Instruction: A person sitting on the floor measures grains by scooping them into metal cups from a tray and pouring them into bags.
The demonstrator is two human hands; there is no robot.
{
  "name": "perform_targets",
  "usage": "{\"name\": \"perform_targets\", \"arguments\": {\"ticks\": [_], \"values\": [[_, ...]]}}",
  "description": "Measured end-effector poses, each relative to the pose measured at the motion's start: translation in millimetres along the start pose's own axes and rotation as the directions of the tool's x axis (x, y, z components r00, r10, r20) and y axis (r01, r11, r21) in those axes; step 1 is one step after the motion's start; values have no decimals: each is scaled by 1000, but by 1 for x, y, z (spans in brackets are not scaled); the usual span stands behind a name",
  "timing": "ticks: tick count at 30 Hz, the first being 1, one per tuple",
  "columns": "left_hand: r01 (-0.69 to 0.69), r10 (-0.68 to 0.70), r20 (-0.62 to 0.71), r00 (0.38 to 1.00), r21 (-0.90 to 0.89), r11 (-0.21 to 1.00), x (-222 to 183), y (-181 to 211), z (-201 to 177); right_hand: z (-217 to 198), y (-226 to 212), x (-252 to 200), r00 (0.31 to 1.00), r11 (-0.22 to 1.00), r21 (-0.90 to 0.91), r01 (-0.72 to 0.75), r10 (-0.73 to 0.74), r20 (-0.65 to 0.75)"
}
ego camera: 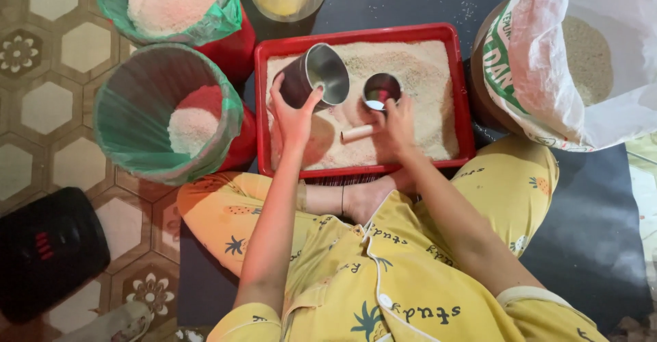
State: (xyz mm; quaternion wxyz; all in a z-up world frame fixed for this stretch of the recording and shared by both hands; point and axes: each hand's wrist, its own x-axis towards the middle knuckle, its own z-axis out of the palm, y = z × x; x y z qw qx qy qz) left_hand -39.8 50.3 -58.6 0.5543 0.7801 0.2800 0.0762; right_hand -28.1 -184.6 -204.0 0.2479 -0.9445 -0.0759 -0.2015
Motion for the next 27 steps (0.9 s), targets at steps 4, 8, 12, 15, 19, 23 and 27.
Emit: {"name": "perform_targets", "arguments": {"ticks": [4, 8, 12, 15, 19, 23, 27], "values": [[-146, 146, -1, 989, -21, 989, -11, 23, 3, 23, -12, -10, 988, 986, 64, 155, -156, 13], [-340, 345, -7, 939, 153, 928, -18, 29, 12, -3, -25, -10, 985, 986, 54, 160, -163, 49], [-626, 636, 117, 763, 377, 682, -20, 38, 19, -43, -37, -22, 992, 996, 81, 30, -40, 121], [-737, 767, 212, 606, 513, 440, -18, 35, 28, -37, -24, -29, 972, 994, -105, 28, -2, 233], [-803, 871, 325, 369, 583, 123, -12, 35, 35, -31, -15, -34, 928, 978, -189, 90, -14, 372], [-802, 877, 348, 331, 594, 67, -5, 34, 41, -19, -5, -34, 939, 969, -210, 132, -54, 339], [-817, 899, 347, 268, 576, 22, -3, 31, 43, -22, -2, -27, 940, 966, -188, 180, -112, 323]]}}
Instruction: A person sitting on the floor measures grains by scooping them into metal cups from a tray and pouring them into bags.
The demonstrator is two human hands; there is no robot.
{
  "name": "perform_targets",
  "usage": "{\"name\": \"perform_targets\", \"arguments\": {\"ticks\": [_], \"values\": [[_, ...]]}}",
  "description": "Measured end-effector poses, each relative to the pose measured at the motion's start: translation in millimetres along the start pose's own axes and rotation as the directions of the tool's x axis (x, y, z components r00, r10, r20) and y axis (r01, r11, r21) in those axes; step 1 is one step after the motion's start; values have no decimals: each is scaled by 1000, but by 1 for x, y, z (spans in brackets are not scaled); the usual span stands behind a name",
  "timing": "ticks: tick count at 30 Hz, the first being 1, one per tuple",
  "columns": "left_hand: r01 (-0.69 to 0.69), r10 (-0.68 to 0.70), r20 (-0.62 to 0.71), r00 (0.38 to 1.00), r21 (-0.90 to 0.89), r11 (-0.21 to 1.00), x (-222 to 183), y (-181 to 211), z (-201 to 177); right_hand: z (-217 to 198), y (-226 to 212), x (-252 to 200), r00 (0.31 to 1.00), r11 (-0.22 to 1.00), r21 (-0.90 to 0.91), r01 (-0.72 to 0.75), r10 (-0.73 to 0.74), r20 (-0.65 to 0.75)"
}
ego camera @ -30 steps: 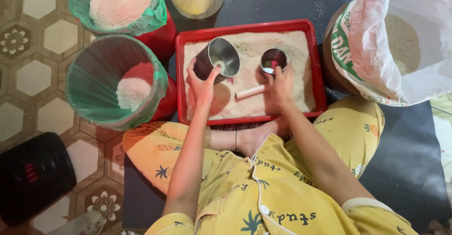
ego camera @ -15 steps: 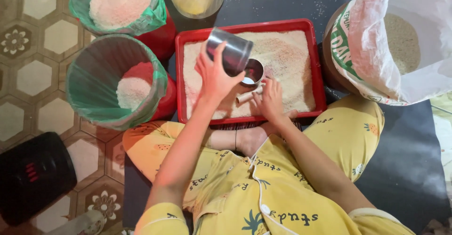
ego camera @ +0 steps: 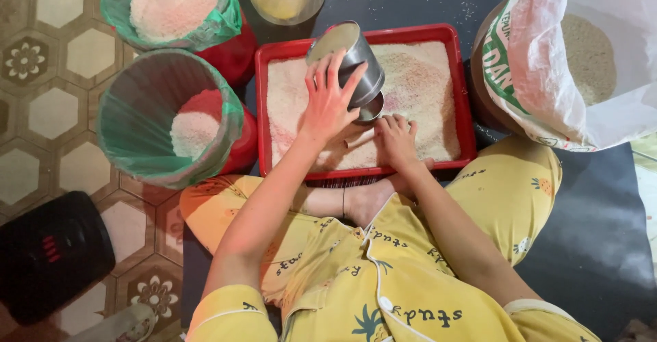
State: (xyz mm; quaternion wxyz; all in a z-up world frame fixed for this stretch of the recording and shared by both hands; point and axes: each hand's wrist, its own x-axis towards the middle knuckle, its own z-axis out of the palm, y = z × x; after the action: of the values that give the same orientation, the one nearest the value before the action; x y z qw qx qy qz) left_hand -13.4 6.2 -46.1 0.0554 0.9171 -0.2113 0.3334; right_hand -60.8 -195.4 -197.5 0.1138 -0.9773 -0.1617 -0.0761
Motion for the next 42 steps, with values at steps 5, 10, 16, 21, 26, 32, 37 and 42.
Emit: {"name": "perform_targets", "arguments": {"ticks": [5, 10, 16, 21, 26, 32, 37, 42], "values": [[5, -5, 33, 999, -18, 1000, -20, -6, 8, -5, 11, 3, 998, 998, 5, 65, -65, 16], [503, -483, 148, 863, -156, 850, -41, -16, -17, 2, 22, 1, 987, 994, -47, 103, -96, 131], [693, -651, 296, 699, -59, 718, -110, -45, -14, -78, 6, 14, 983, 990, 129, 49, -71, 169], [665, -627, 272, 730, -69, 744, -93, -46, -28, -75, 7, 59, 999, 995, 90, -43, 40, 33], [456, -438, 190, 879, -59, 888, -70, -84, 27, -38, 5, 84, 987, 977, 143, -156, 159, -8], [421, -420, 18, 907, -73, 904, -79, -114, 93, -42, -1, 50, 988, 992, 37, 118, -122, 100], [486, -483, -54, 874, 113, 866, -78, -102, 88, -63, 18, 5, 980, 998, 51, 37, -46, 193], [585, -589, 96, 802, 69, 808, -68, -95, 54, -48, -1, 31, 996, 881, 467, -76, 84, 4]]}}
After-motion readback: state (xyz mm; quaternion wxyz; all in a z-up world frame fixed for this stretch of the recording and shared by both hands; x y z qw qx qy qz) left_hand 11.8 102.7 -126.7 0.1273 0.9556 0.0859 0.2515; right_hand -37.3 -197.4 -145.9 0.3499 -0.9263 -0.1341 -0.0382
